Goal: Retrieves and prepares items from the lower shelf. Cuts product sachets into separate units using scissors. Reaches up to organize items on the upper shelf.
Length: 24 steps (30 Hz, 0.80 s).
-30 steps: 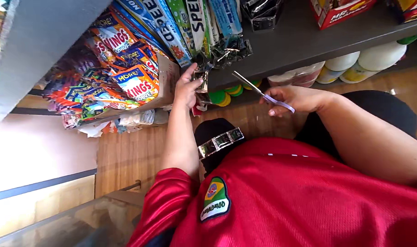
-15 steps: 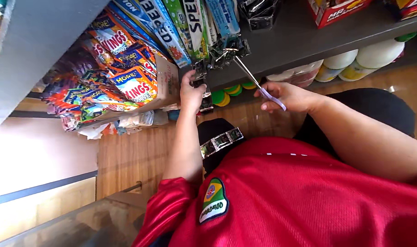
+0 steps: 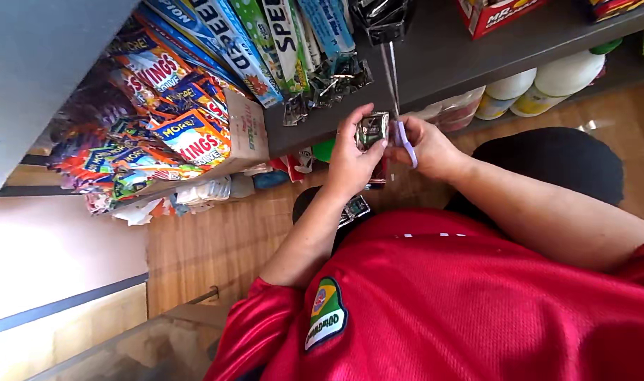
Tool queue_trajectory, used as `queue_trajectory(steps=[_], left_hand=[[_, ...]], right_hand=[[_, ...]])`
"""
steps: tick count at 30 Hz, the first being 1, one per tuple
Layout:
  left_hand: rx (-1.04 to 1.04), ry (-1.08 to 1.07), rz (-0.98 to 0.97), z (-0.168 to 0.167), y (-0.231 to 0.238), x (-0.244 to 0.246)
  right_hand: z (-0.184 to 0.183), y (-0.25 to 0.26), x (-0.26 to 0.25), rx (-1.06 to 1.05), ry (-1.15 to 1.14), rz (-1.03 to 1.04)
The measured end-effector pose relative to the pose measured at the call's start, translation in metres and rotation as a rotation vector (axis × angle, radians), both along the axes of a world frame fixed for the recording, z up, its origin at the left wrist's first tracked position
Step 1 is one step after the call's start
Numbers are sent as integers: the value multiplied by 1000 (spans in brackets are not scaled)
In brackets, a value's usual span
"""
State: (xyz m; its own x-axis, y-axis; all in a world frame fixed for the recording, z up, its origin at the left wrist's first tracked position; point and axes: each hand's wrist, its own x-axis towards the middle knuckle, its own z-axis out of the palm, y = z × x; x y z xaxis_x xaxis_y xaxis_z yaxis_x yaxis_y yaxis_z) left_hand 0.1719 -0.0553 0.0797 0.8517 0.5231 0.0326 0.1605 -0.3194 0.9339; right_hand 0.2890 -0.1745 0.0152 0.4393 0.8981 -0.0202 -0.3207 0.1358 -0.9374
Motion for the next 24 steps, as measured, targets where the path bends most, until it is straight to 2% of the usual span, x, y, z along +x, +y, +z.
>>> queue_trajectory(steps=[3,5,8,12,15,19,24], left_hand=[[-47,32,-50,0,2,-2],[-72,66,-43,4,4,-4],[-40,98,1,14,17,-10],[16,9,155,30,49,-22],[31,-23,189,40,60,-29],[14,60,100,42,55,-32],[0,138,-54,37,44,-28]], right_hand=[[-1,1,5,24,64,-85],[1,0,11,20,62,-67],[6,-4,24,-57,6,56],[9,-13,44,-132,-152,255],[16,-16,50,-225,-242,445],[18,-16,47,-290,-273,608],[17,-17,47,-278,-266,650]])
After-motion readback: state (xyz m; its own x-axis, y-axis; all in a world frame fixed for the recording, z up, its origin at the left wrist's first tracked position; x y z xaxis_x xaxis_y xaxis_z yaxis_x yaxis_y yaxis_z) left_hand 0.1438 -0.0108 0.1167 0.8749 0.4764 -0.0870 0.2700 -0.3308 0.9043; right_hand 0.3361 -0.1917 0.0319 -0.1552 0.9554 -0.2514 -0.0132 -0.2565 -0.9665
